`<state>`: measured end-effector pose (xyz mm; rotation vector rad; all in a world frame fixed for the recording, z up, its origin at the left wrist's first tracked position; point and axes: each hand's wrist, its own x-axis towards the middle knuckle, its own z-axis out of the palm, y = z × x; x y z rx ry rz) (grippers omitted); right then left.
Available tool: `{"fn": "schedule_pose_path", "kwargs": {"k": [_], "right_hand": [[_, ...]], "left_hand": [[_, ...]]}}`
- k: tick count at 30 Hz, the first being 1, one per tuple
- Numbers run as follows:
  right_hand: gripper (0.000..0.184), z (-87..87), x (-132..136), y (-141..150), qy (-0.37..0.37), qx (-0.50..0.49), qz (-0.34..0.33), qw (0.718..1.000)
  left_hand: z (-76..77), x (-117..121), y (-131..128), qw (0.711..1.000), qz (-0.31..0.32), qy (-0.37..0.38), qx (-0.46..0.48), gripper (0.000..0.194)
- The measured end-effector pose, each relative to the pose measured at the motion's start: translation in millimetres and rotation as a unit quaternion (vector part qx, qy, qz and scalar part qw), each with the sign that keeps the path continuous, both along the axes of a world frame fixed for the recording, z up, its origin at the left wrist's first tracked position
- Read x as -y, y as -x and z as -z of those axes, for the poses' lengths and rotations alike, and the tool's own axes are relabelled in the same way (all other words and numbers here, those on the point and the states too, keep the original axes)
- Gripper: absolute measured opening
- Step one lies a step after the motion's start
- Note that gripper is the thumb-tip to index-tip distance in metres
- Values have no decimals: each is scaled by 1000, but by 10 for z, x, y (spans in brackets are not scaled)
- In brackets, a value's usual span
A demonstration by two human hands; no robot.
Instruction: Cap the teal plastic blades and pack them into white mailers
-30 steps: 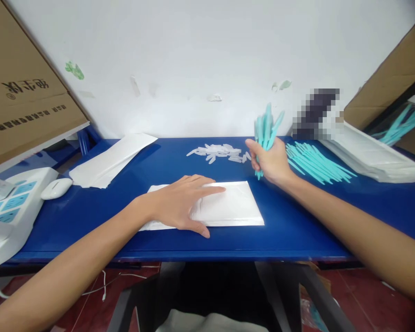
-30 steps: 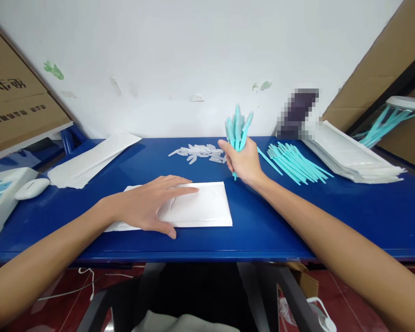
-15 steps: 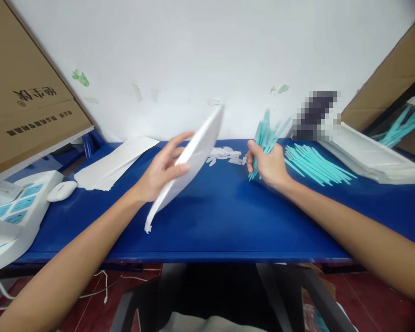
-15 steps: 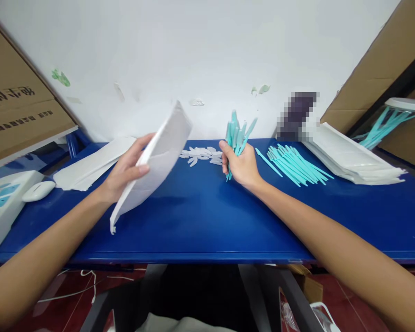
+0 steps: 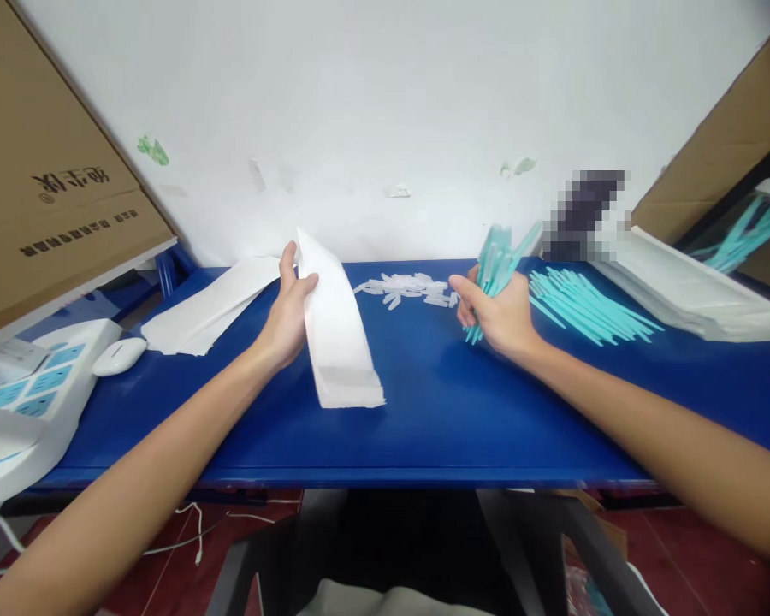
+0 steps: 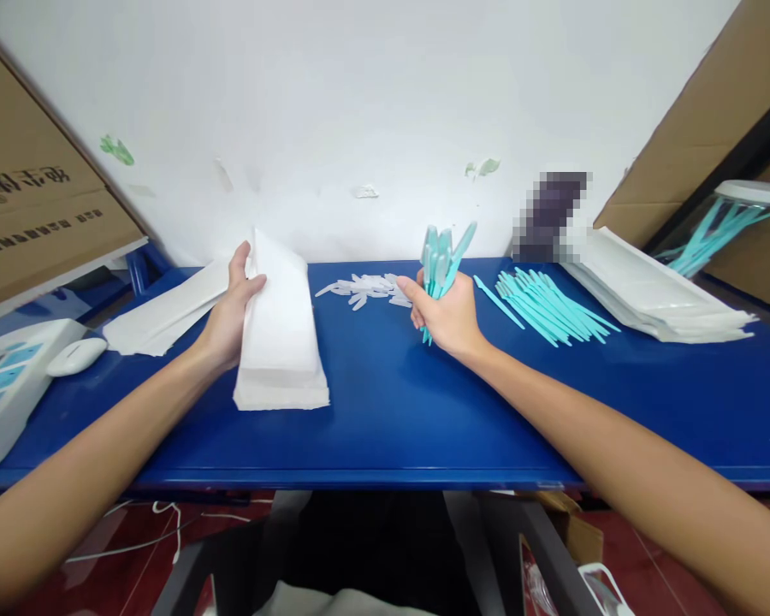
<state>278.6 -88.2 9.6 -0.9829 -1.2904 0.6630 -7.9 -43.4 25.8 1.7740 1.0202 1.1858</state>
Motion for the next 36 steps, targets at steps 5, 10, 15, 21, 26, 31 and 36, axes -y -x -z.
{"fn": "schedule_pose_path", "kwargs": {"k": [5, 10, 15, 21, 26, 31, 36], "right_hand": [[37, 21, -12, -23, -7, 31, 22, 999], [35, 38, -31, -46, 4, 50, 26, 998], [33, 65, -45, -57, 33, 77, 39, 996], [36, 119, -83, -92, 57, 96, 44, 993], [40, 118, -94, -93, 49, 68, 38, 996], [38, 65, -53, -45, 54, 37, 19, 998], [53, 20, -73, -84, 21, 50, 32, 998]], "left_hand": [[-4, 79, 14, 983, -73, -77, -151, 76], [-149, 306, -71, 901, -91, -132, -402, 53], [-192, 386, -132, 830, -70, -132, -538, 61], [-240, 413, -62, 795, 0, -94, -600, 70], [-299, 437, -6, 797, 22, -68, -600, 70], [-279, 430, -34, 801, -24, -130, -584, 64], [-198, 399, -43, 838, 93, -263, -469, 58]]}}
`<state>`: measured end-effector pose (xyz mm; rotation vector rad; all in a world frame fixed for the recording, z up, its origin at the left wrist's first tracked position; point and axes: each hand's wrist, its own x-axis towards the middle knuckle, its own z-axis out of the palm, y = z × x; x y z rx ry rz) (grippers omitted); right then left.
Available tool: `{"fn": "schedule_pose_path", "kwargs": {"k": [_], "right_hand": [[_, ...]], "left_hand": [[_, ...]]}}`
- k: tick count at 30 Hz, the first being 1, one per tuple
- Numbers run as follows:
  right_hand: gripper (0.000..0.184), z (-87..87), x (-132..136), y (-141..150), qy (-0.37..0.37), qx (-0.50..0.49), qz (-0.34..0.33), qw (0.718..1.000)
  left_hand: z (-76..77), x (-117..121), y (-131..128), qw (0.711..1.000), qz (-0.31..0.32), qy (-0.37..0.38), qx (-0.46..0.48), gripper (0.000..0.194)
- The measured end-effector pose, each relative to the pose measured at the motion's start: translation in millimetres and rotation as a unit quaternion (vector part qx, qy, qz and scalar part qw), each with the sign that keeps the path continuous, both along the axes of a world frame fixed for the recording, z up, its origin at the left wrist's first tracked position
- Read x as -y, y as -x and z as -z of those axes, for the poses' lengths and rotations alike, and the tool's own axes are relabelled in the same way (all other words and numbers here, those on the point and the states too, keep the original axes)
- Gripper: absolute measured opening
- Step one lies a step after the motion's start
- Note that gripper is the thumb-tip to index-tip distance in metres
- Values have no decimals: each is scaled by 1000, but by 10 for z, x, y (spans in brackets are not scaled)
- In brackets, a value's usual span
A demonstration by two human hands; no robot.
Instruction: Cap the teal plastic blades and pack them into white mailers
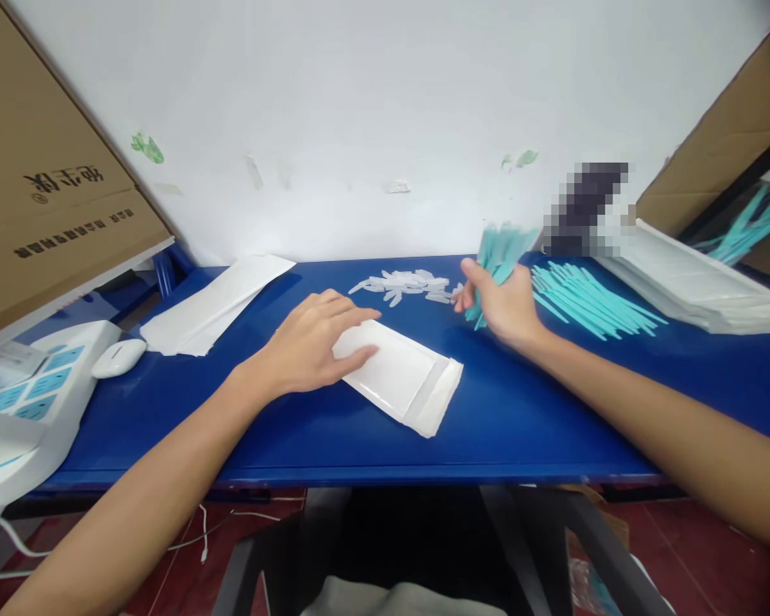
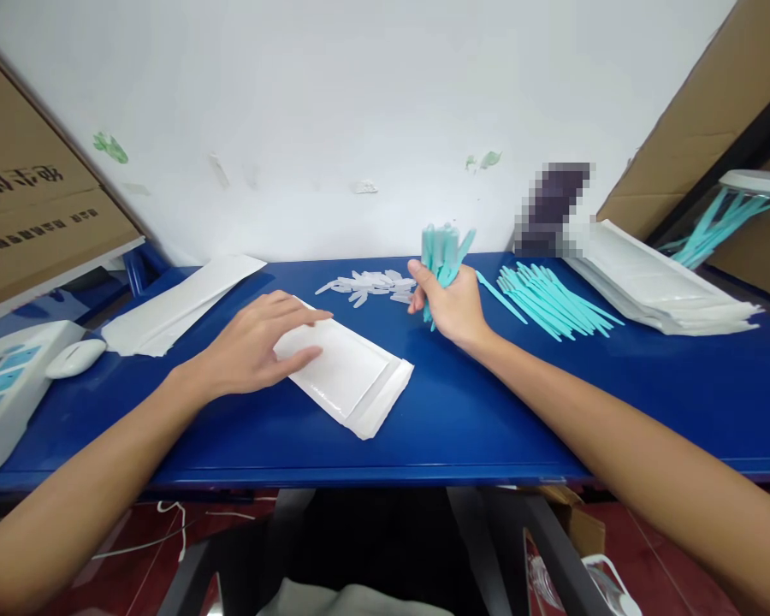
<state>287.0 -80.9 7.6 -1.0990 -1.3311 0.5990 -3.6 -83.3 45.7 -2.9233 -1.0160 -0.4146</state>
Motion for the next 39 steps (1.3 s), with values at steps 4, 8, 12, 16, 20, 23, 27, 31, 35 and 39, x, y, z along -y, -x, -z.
{"fn": "schedule_pose_path", "kwargs": {"k": [4, 8, 12, 16, 20, 23, 27, 31, 35, 39], "right_hand": [[53, 5, -41, -59, 26, -1, -21, 999], [47, 12, -60, -54, 45, -34, -35, 998], [42, 7, -39, -30, 46, -52, -31, 997], [43, 36, -28, -15, 47, -62, -30, 996], [41, 111, -42, 5, 29, -45, -55, 997], [41, 146, -37, 15, 37, -23, -44, 998], [46, 79, 11, -17, 41, 68, -19, 997], [31, -89, 73, -101, -42, 323, -29, 945], [19, -220, 121, -127, -13, 600, -68, 797], [23, -253, 132, -126, 22, 702, -59, 709]], "left_hand": [[75, 19, 19, 986, 109, 124, -27, 88], [138, 35, 17, 977, 105, 167, -83, 83], [133, 48, -33, 984, 67, 101, -130, 84], [112, 43, -81, 989, 54, 73, -118, 85], [145, 2, -68, 991, 21, 110, -78, 94], [166, -10, -54, 992, 6, 106, -67, 100], [144, 3, -53, 992, 2, 91, -91, 110], [121, -9, -33, 984, -46, 120, -121, 112], [105, -7, -36, 982, -54, 143, -107, 107], [43, 42, -80, 986, -45, 145, -69, 82]]}}
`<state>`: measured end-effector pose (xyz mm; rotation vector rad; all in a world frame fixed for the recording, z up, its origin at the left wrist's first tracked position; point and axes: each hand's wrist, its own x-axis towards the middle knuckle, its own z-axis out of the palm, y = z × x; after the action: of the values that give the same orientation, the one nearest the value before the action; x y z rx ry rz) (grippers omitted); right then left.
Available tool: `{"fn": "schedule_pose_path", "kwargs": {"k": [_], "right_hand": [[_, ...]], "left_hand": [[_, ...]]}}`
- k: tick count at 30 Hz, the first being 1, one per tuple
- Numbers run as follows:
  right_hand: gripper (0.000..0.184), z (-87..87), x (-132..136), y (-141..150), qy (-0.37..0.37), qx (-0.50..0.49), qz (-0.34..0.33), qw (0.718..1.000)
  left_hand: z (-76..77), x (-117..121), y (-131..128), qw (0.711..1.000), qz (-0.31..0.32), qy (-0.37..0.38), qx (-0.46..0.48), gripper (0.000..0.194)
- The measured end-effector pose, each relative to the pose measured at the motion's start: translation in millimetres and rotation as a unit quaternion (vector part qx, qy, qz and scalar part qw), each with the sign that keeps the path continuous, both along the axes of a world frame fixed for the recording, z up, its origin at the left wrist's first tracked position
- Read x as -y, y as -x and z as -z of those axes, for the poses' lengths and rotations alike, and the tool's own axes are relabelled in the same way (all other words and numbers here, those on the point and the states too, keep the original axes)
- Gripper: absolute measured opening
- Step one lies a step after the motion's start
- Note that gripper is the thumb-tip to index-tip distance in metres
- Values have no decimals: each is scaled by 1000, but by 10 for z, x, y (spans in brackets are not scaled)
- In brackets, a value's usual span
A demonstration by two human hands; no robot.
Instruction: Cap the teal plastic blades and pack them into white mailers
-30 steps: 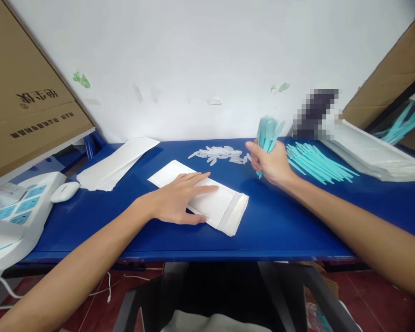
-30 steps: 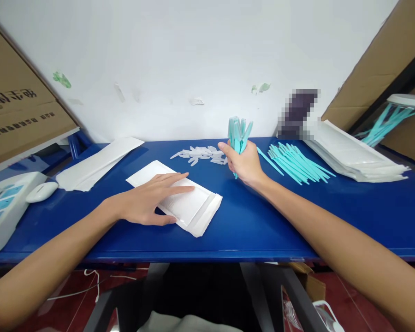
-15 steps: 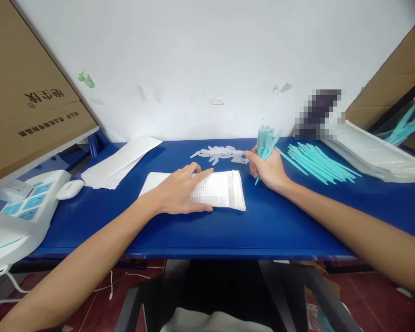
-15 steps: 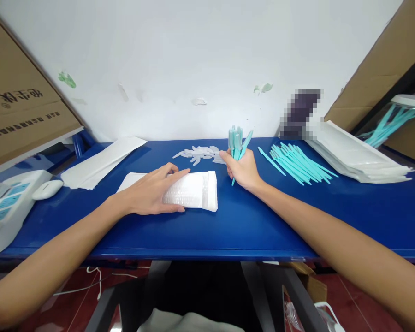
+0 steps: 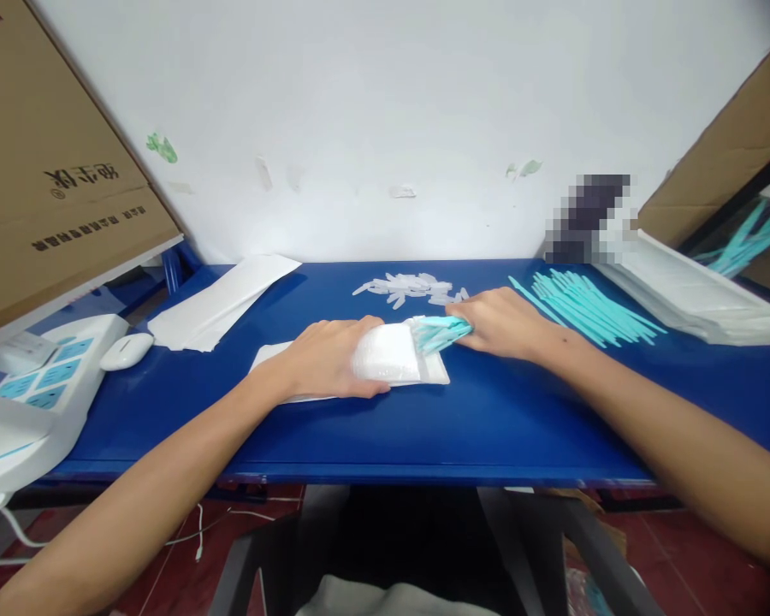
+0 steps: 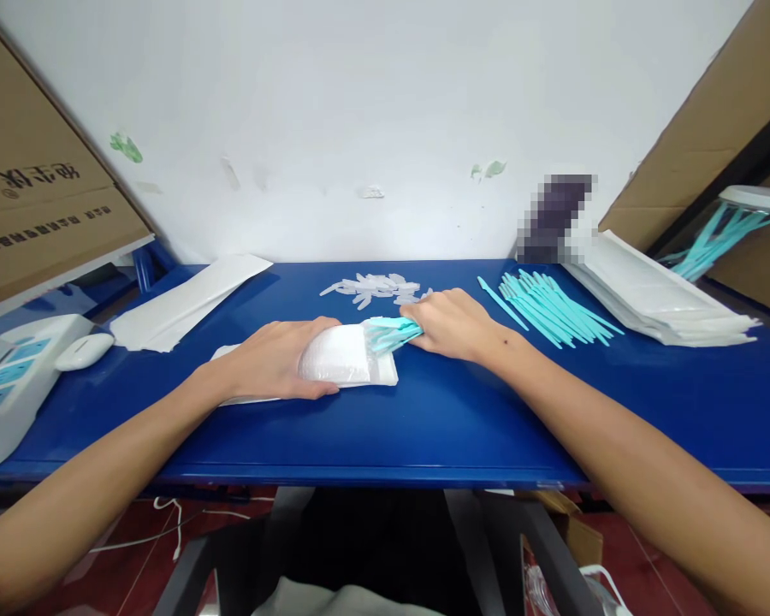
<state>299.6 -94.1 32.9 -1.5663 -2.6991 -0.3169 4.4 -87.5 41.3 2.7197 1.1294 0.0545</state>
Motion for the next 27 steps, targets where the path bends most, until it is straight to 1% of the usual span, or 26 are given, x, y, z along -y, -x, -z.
{"fn": "schedule_pose_path", "kwargs": {"k": [2, 5, 8, 12, 15, 18, 19, 21, 22, 23, 24, 26, 27], "right_hand": [[20, 5, -7, -15, -4, 27, -7, 1000], [15, 14, -18, -20, -27, 51, -22, 998], [12, 3, -6, 51, -51, 75, -19, 996], [13, -98, 74, 230, -71, 99, -15, 992], [16, -256, 164, 352, -89, 112, -27, 989], [22, -489, 236, 476, -96, 129, -31, 987], [23, -587, 250, 530, -95, 135, -37, 986], [24, -825, 266, 664, -93, 146, -55, 983], [22, -967, 272, 742, -94, 150, -63, 982], [22, -1124, 278, 824, -92, 147, -59, 983], [25, -1294, 287, 908, -86, 141, -46, 985], [37, -1657, 312, 1070, -67, 103, 1, 992], [38, -1838, 327, 1145, -44, 51, 45, 997]], "left_hand": [[-27, 17, -14, 1000, -3, -12, 13, 74], [-36, 19, -16, 999, 9, -34, 37, 65], [-23, 12, -9, 997, 23, -58, 49, 61], [-34, 21, -11, 996, 8, -83, 29, 66], [-82, 47, -27, 995, -23, -95, 3, 79], [-146, 80, -69, 994, -33, -103, -4, 90], [-170, 89, -88, 994, -29, -103, 2, 90], [-229, 101, -129, 994, -22, -103, 31, 81], [-267, 104, -147, 993, -22, -103, 55, 75], [-311, 106, -162, 991, -26, -104, 85, 69], [-360, 107, -174, 987, -33, -106, 120, 65], [-468, 111, -186, 974, -54, -109, 193, 62], [-521, 115, -188, 964, -63, -111, 231, 62]]}}
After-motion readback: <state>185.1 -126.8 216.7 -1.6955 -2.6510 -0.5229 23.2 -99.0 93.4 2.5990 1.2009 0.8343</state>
